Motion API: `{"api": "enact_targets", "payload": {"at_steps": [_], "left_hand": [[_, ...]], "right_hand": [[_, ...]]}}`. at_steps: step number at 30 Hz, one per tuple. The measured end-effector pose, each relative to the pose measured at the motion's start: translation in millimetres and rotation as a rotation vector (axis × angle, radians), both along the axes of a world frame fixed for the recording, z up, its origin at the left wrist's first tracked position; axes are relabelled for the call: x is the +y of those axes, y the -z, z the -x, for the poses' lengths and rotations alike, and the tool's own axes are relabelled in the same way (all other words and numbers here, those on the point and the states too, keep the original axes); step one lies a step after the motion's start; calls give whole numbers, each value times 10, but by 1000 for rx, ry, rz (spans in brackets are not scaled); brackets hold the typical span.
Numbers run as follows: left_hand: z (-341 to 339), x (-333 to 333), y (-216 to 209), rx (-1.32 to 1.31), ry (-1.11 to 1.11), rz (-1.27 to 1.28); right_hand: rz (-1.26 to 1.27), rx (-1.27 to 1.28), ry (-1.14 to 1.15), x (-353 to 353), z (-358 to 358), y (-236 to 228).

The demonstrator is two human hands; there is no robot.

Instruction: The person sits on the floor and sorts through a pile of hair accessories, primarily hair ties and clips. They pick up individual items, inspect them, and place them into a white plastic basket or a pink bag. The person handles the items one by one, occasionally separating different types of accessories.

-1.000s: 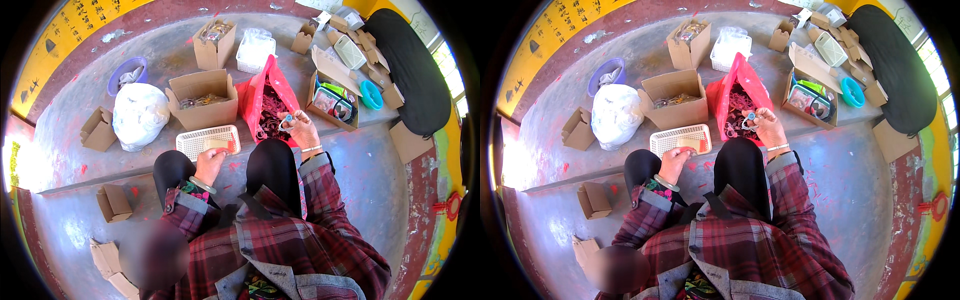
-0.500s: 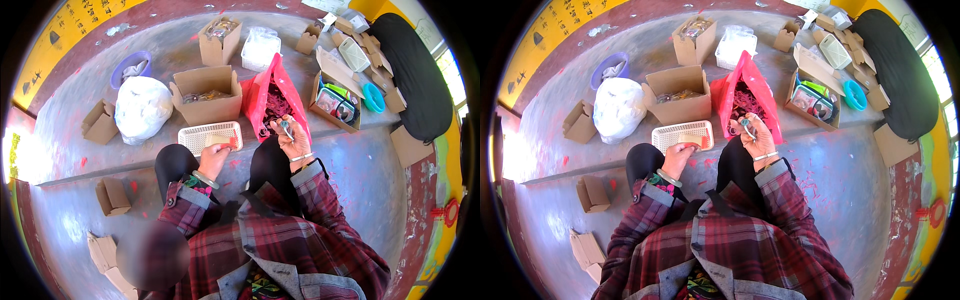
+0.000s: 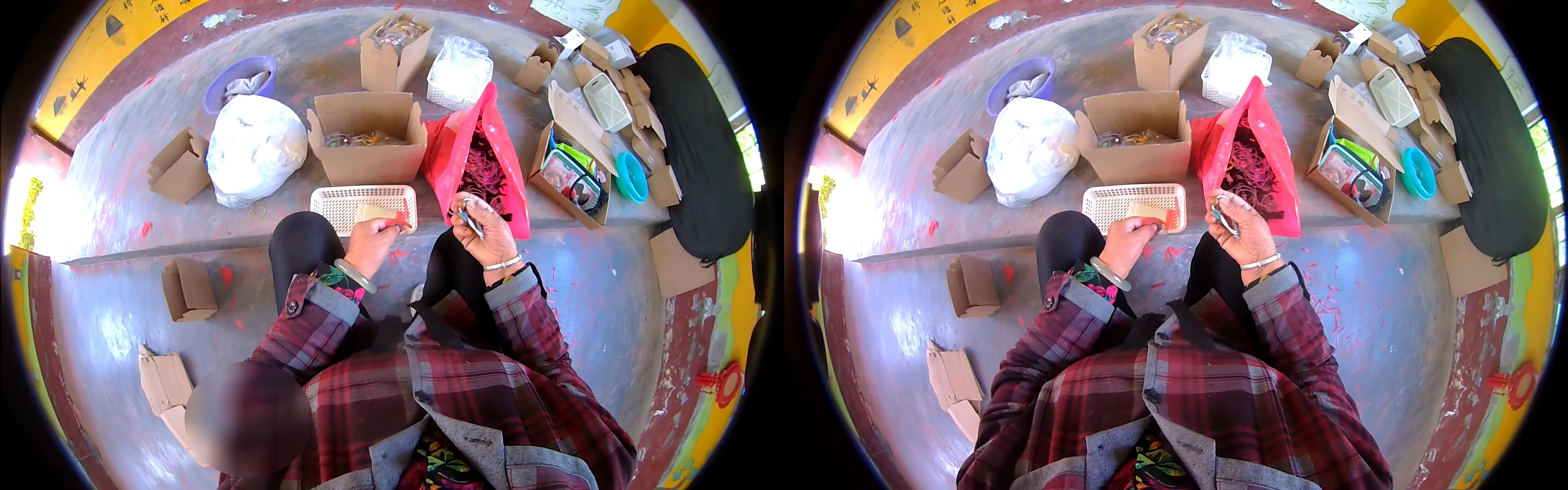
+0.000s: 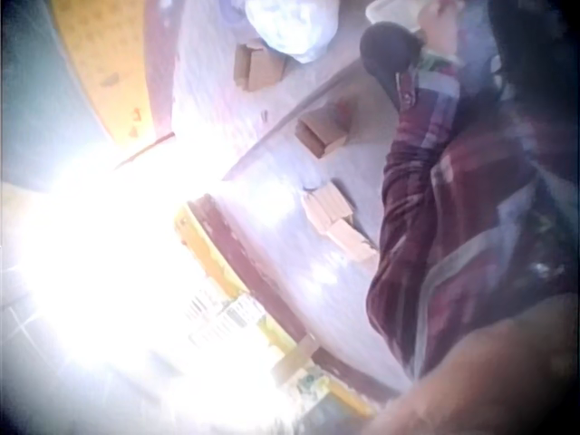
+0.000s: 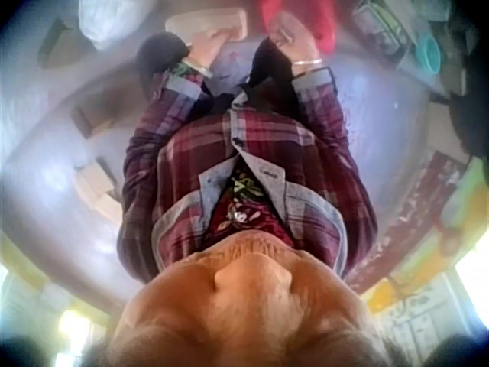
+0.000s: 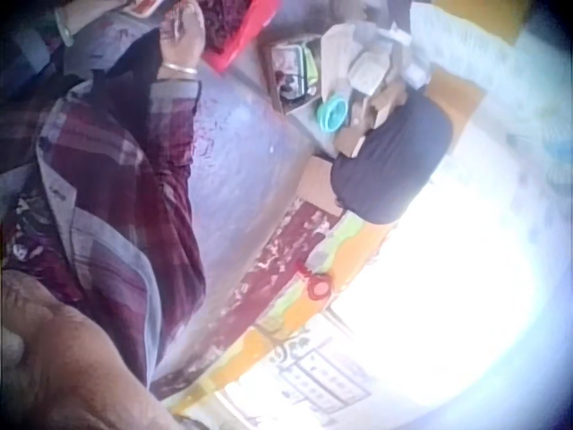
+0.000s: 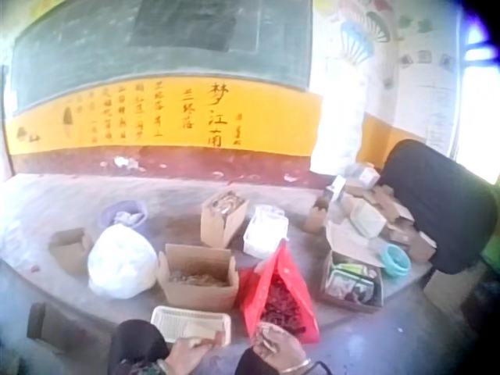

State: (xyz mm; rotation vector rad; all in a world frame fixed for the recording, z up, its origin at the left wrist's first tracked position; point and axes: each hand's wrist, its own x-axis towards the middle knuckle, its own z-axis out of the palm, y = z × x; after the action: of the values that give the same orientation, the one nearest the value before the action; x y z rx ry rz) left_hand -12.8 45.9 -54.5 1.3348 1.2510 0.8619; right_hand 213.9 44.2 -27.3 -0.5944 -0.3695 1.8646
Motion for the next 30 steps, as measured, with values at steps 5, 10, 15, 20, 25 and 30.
{"api": "enact_targets", "payload": {"at_steps": [5, 10, 15, 20, 25, 30], "left_hand": [[-5, -6, -65, 27, -2, 7], [-3, -17, -134, 37, 4, 26], [-4, 6, 3, 12, -6, 30], [-6, -6, 26, -30, -9, 53], [-2, -6, 35, -36, 38, 56], [-23, 1, 6, 88, 88, 146]], "right_hand": [[99, 55, -188, -52, 152, 2], [38, -64, -255, -116, 290, -49], [-40, -394, -273, -145, 327, -87], [-57, -562, -302, -172, 312, -181], [-225, -826, -225, -196, 319, -183], [-341, -1027, -172, -194, 446, -224]]}}
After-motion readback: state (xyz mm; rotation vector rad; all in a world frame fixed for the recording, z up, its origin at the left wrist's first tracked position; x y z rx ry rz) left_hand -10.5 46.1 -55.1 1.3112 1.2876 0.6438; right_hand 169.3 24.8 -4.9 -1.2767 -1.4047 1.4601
